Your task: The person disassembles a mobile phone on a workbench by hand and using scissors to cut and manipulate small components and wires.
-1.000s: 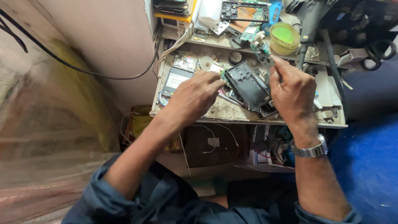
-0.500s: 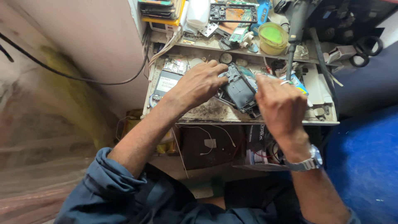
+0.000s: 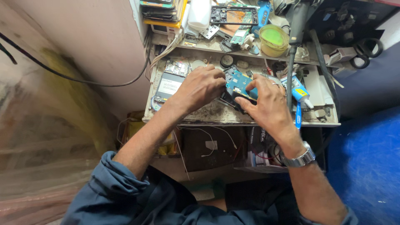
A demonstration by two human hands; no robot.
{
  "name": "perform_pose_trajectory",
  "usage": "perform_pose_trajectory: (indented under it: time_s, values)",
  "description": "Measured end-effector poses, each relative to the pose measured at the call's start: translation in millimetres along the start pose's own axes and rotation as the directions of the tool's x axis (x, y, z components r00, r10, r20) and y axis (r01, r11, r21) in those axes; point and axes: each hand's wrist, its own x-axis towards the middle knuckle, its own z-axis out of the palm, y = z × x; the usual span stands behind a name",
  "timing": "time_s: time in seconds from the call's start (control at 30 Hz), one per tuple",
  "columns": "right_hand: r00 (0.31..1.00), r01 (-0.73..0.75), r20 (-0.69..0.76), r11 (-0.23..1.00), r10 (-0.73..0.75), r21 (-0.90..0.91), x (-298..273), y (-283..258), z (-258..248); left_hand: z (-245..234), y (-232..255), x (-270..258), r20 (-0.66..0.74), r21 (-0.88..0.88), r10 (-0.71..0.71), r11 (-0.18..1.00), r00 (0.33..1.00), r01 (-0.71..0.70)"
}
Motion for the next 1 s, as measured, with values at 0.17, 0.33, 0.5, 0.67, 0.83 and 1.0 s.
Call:
perform_pose_trajectory:
  time_s: [0.17, 0.33, 0.5, 0.67, 0.83, 1.0]
  values:
    - [0.998, -0.069, -0.001, 0.998, 0.069, 0.015, 5.1, 5.5, 0.2, 6.7, -5.9, -1.5, -0.008, -0.03, -0.041, 0.999, 0.999, 0.041]
    - [0.992, -0.125, 0.007, 0.992, 0.125, -0.036, 4.0, -11.1, -3.8, 10.7, -7.1, -2.5, 0.007, -0.039, -0.097, 0.995, 0.995, 0.097]
    - [0.993, -0.1, 0.054, 0.988, 0.107, -0.115, 0.2, -21.7, 1.9, 9.2, -7.8, -5.6, 0.028, -0.089, -0.147, 0.985, 0.989, 0.149]
    - [0.977, -0.184, 0.086, 0.975, 0.195, -0.124, 3.3, -21.5, 7.4, -8.5, -3.8, -11.8, 0.004, -0.133, -0.111, 0.985, 0.994, 0.111]
    - [0.987, -0.146, 0.049, 0.983, 0.152, -0.112, 4.7, -17.4, 3.3, -44.7, 13.2, -27.4, -0.077, -0.167, -0.106, 0.982, 0.991, 0.092]
    - [0.949, -0.268, 0.141, 0.958, 0.28, -0.1, 14.9, -18.7, -18.8, -85.0, 39.8, -64.6, -0.128, -0.17, -0.173, 0.974, 0.977, 0.15]
